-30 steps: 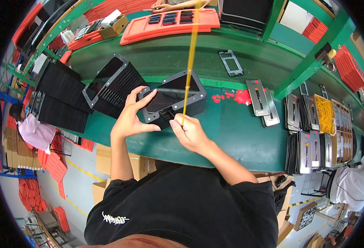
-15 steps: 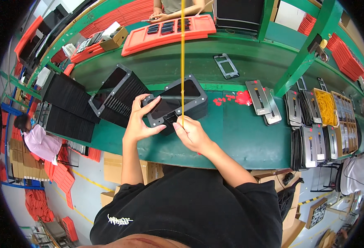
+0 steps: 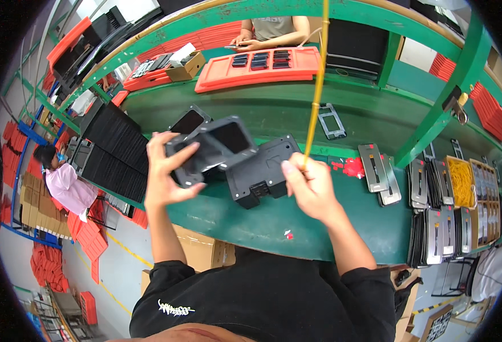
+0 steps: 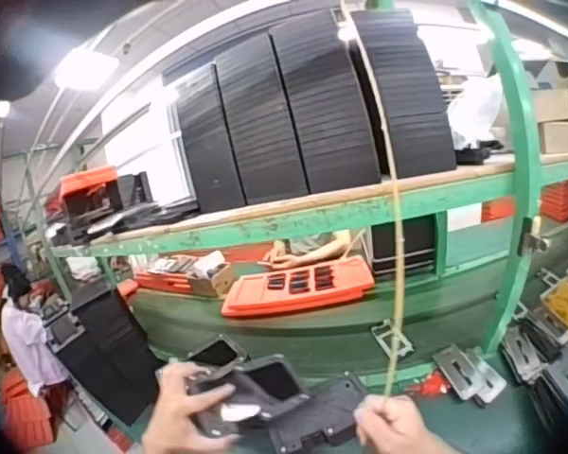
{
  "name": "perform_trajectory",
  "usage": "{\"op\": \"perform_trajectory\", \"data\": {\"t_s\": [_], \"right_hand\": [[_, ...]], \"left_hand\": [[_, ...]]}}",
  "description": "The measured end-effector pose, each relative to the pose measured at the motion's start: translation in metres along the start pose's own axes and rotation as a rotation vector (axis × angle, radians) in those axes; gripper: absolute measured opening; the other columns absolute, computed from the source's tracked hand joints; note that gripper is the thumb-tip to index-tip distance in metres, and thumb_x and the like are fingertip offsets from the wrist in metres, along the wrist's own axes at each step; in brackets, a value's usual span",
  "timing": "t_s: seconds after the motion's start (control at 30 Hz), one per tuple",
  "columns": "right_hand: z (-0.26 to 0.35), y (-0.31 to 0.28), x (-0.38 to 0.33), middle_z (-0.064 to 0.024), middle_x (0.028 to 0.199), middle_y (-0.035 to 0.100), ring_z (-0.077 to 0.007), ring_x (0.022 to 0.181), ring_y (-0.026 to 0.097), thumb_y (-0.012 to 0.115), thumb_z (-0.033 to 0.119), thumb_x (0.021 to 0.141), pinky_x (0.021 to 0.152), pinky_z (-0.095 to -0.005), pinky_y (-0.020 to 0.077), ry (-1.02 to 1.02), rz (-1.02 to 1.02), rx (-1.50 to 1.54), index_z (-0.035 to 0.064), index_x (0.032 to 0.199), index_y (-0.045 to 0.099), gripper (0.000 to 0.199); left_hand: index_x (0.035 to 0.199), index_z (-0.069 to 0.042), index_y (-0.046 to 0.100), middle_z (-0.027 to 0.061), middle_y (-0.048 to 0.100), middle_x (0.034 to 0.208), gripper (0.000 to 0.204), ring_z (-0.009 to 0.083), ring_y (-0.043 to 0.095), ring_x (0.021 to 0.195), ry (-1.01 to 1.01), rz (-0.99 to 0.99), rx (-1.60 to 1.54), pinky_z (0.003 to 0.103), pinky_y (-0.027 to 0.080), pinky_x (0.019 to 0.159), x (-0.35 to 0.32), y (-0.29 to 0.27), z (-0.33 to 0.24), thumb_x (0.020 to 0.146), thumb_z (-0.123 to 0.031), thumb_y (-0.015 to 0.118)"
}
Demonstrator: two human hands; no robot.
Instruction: Assembling electronic screen components into frames and packing them into boxes on a factory production line.
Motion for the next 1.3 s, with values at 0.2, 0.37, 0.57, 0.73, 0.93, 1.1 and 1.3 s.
{"op": "perform_trajectory", "data": {"t_s": [0.2, 0.37, 0.57, 0.73, 0.93, 1.1, 1.3], "right_hand": [[0.011, -0.041, 0.019, -0.0025, 0.074, 0.057, -0.0085, 0.057, 0.051, 0.053, 0.016, 0.106, 0.052, -0.0243, 0.0432, -0.050, -0.124, 0.081, 0.0044, 0.088, 0.051, 0.021], [-0.016, -0.056, 0.041, -0.0024, 0.078, 0.059, -0.0084, 0.059, 0.052, 0.058, 0.016, 0.104, 0.054, -0.0239, 0.0449, 0.131, -0.100, 0.003, 0.0031, 0.099, 0.057, 0.014], [-0.127, -0.102, 0.080, -0.0057, 0.088, 0.069, -0.0154, 0.071, 0.065, 0.062, 0.011, 0.096, 0.066, -0.0306, 0.0527, 0.158, 0.030, -0.561, 0.0001, 0.098, 0.067, 0.012], [-0.198, -0.160, 0.138, -0.0138, 0.094, 0.073, -0.0302, 0.081, 0.070, 0.067, 0.009, 0.087, 0.076, -0.0402, 0.0559, 0.130, -0.089, -0.984, 0.0033, 0.100, 0.073, 0.015], [-0.263, -0.177, 0.185, -0.0115, 0.101, 0.073, -0.0339, 0.097, 0.067, 0.075, 0.012, 0.080, 0.084, -0.0451, 0.0544, 0.232, 0.256, -1.164, 0.0086, 0.098, 0.072, 0.019], [-0.239, -0.174, 0.185, -0.0114, 0.104, 0.072, -0.0321, 0.101, 0.065, 0.076, 0.013, 0.081, 0.090, -0.0443, 0.0510, -0.065, 0.282, -1.269, 0.0082, 0.095, 0.072, 0.015], [-0.249, -0.169, 0.186, -0.0145, 0.091, 0.072, -0.0357, 0.093, 0.067, 0.075, 0.018, 0.081, 0.084, -0.0460, 0.0541, -0.048, 0.357, -1.355, 0.0086, 0.089, 0.074, 0.012]], "left_hand": [[0.128, -0.015, 0.072, 0.0203, 0.049, 0.133, 0.070, 0.0392, 0.046, 0.127, -0.458, -0.133, 0.007, 0.048, 0.035, 0.114, -0.059, -0.029, 0.111, 0.062, -0.035, 0.083], [0.134, -0.013, 0.067, 0.0192, 0.048, 0.136, 0.073, 0.0388, 0.043, 0.132, -0.477, -0.095, -0.245, 0.047, 0.035, 0.114, -0.076, 0.005, 0.129, 0.066, -0.034, 0.082], [0.146, -0.004, 0.053, 0.0202, 0.046, 0.140, 0.079, 0.0374, 0.045, 0.133, -0.513, -0.248, -0.110, 0.046, 0.035, 0.115, -0.076, 0.000, 0.109, 0.076, -0.033, 0.078], [0.143, 0.001, 0.049, 0.0215, 0.052, 0.136, 0.081, 0.0367, 0.052, 0.127, -0.200, -0.652, 0.214, 0.046, 0.040, 0.111, -0.097, 0.008, 0.030, 0.075, -0.029, 0.080], [0.149, -0.003, 0.043, 0.0237, 0.042, 0.148, 0.098, 0.0400, 0.044, 0.135, -0.376, -0.170, -0.205, 0.050, 0.041, 0.111, -0.067, 0.085, -0.024, 0.068, -0.038, 0.087], [0.158, -0.007, 0.031, 0.0227, 0.029, 0.155, 0.117, 0.0421, 0.037, 0.141, -0.426, -0.076, -0.526, 0.051, 0.038, 0.114, -0.069, 0.115, -0.012, 0.065, -0.041, 0.092], [0.159, -0.006, 0.029, 0.0222, 0.031, 0.153, 0.119, 0.0412, 0.038, 0.140, -0.416, -0.012, -0.520, 0.050, 0.037, 0.115, -0.059, 0.141, -0.012, 0.065, -0.040, 0.093]]}}
Point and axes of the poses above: each hand's wrist, its own x-axis towards the middle knuckle, its own y-axis out of the palm, z = x × y, the point moved 9 cm from there along x, towards the middle knuckle
